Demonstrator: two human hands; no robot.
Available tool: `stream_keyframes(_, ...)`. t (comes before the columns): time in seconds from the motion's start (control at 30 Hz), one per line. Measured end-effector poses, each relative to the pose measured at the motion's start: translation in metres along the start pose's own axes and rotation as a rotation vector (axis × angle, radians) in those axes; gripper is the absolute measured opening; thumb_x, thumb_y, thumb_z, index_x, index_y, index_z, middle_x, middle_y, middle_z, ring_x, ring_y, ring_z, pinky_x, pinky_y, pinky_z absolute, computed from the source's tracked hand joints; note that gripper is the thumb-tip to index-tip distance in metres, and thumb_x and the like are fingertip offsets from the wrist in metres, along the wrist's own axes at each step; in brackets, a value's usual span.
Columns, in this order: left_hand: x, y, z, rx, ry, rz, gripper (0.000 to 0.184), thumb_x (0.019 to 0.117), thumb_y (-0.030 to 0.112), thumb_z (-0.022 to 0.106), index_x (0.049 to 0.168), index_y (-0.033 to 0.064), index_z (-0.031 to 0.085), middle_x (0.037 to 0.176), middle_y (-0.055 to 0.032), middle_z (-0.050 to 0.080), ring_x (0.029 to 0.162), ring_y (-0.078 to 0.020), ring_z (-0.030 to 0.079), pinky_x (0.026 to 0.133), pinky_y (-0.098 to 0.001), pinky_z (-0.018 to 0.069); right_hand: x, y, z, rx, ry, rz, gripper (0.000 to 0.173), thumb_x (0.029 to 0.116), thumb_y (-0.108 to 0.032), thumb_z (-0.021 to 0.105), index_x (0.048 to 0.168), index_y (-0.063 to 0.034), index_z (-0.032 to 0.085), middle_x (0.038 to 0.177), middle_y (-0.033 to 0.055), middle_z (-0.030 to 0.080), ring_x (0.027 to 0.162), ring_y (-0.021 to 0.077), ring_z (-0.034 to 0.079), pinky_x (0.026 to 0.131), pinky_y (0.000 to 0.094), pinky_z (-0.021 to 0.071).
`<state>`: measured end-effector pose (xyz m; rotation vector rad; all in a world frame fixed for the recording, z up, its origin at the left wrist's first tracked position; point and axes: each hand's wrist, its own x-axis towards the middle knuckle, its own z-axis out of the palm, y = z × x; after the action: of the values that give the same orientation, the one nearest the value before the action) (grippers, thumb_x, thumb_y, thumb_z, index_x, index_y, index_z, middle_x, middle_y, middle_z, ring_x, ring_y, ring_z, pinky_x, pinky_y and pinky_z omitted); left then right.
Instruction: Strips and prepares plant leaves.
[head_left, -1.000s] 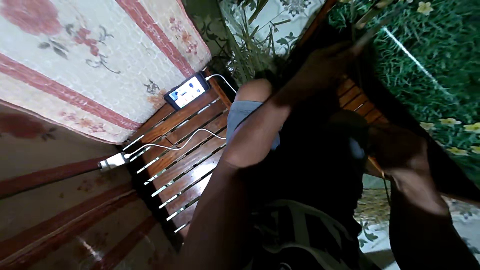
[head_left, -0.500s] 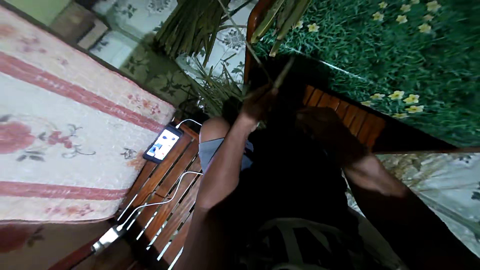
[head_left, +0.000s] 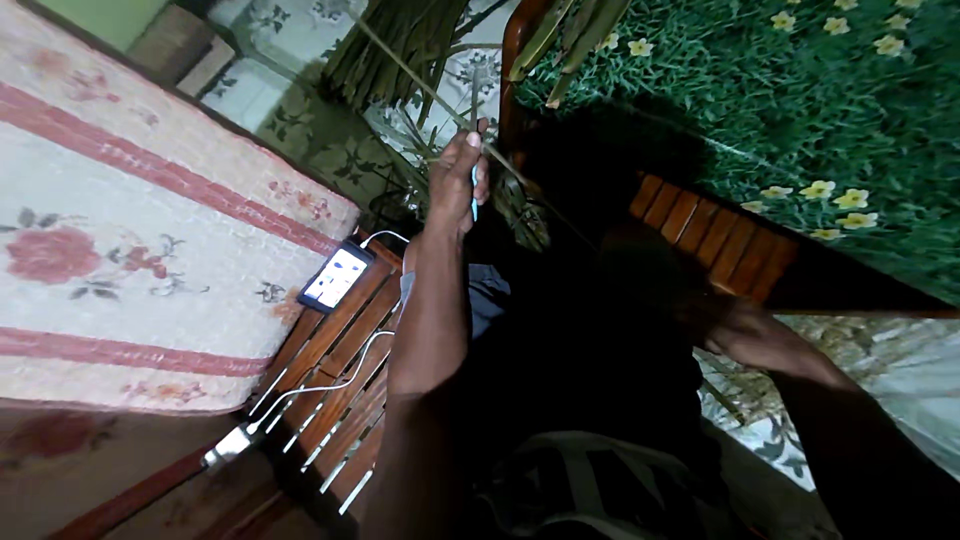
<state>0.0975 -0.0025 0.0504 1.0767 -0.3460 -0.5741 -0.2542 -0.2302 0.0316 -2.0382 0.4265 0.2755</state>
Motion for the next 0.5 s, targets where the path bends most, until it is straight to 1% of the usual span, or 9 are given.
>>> stream_keyframes(0.07, 0.002, 0.003, -0.004, 0.012, 0.012, 0.008, 0.034, 0.1113, 0.02, 0.038, 0.136, 0.0045, 0.055, 0.058, 0.0055, 0.044, 0.042, -0.0045, 0.043, 0.041, -0.0188, 0.0423, -0.01, 0.025, -0.007, -0.052, -0.052, 0.031, 0.034, 0.1002, -0.026, 0.046, 0.102, -0.0022, 0.07, 0.073, -0.0006, 0.06, 0.06, 0.0057, 0.053, 0.058, 0.0289, 0.0484)
stream_keyframes(0.13, 0.006, 0.006, -0.007, 0.025, 0.034, 0.003, 0.035, 0.1116, 0.02, 0.038, 0.138, 0.0041, 0.054, 0.058, 0.0044, 0.045, 0.042, -0.0049, 0.042, 0.04, -0.0187, 0.0418, -0.021, 0.046, -0.008, 0.017, -0.057, 0.077, 0.035, 0.1022, -0.03, 0.047, 0.102, -0.0036, 0.07, 0.07, -0.0041, 0.058, 0.058, 0.0016, 0.053, 0.056, 0.0226, 0.0484)
stream_keyframes(0.17, 0.007, 0.007, -0.007, 0.028, 0.044, 0.001, 0.035, 0.1115, 0.02, 0.039, 0.138, 0.004, 0.054, 0.058, 0.0041, 0.044, 0.042, -0.0052, 0.042, 0.04, -0.0188, 0.0415, -0.027, 0.058, -0.008, 0.091, -0.054, 0.143, 0.032, 0.1009, -0.033, 0.049, 0.099, -0.0084, 0.07, 0.069, -0.0075, 0.058, 0.056, 0.0, 0.052, 0.054, 0.0198, 0.0465)
stream_keyframes(0.2, 0.008, 0.008, -0.008, 0.026, 0.052, 0.001, 0.035, 0.1115, 0.02, 0.039, 0.138, 0.0039, 0.054, 0.058, 0.0041, 0.044, 0.042, -0.0054, 0.042, 0.04, -0.0188, 0.0413, -0.034, 0.065, -0.009, 0.151, -0.047, 0.232, 0.028, 0.0994, -0.032, 0.05, 0.096, -0.0112, 0.069, 0.068, -0.0087, 0.058, 0.055, 0.0002, 0.051, 0.053, 0.019, 0.045)
stream_keyframes(0.23, 0.009, 0.009, -0.01, 0.023, 0.055, 0.001, 0.035, 0.1115, 0.021, 0.04, 0.138, 0.0042, 0.054, 0.058, 0.0041, 0.043, 0.042, -0.0056, 0.042, 0.04, -0.019, 0.0413, -0.04, 0.07, -0.012, 0.157, -0.035, 0.313, 0.026, 0.1004, -0.025, 0.05, 0.096, -0.0083, 0.07, 0.069, -0.0071, 0.059, 0.056, 0.0012, 0.051, 0.054, 0.0195, 0.0448)
stream_keyframes(0.27, 0.01, 0.01, -0.011, 0.022, 0.055, -0.001, 0.034, 0.1115, 0.021, 0.04, 0.138, 0.0046, 0.055, 0.058, 0.0042, 0.043, 0.041, -0.0056, 0.042, 0.04, -0.019, 0.0411, -0.045, 0.073, -0.017, 0.132, -0.04, 0.386, 0.025, 0.1045, -0.018, 0.049, 0.101, -0.0025, 0.069, 0.073, -0.0042, 0.06, 0.06, 0.0025, 0.052, 0.058, 0.0201, 0.0465)
stream_keyframes(0.3, 0.012, 0.01, -0.012, 0.024, 0.048, -0.003, 0.033, 0.1114, 0.02, 0.04, 0.136, 0.0045, 0.056, 0.058, 0.0043, 0.043, 0.041, -0.0054, 0.042, 0.039, -0.0188, 0.041, -0.05, 0.082, -0.02, 0.113, -0.025, 0.436, 0.024, 0.1051, -0.015, 0.048, 0.104, -0.0007, 0.068, 0.075, -0.0038, 0.061, 0.061, 0.0025, 0.053, 0.061, 0.0203, 0.0478)
stream_keyframes(0.4, 0.016, 0.005, -0.007, 0.074, 0.008, -0.027, 0.031, 0.1107, 0.017, 0.041, 0.133, 0.0028, 0.058, 0.057, 0.0035, 0.045, 0.041, -0.0049, 0.042, 0.039, -0.0183, 0.0406, -0.074, 0.124, -0.033, 0.066, 0.057, 0.432, 0.026, 0.1018, -0.021, 0.05, 0.102, -0.0032, 0.068, 0.073, -0.0039, 0.059, 0.061, 0.0037, 0.053, 0.061, 0.0248, 0.0475)
stream_keyframes(0.5, 0.022, 0.006, -0.006, 0.136, 0.027, -0.041, 0.032, 0.1113, 0.021, 0.041, 0.133, 0.0049, 0.058, 0.06, 0.004, 0.046, 0.043, -0.0048, 0.042, 0.041, -0.0184, 0.0403, -0.097, 0.148, -0.043, 0.192, 0.121, 0.464, 0.02, 0.1001, -0.019, 0.053, 0.101, -0.0057, 0.068, 0.072, -0.006, 0.059, 0.06, 0.0026, 0.053, 0.06, 0.0234, 0.0472)
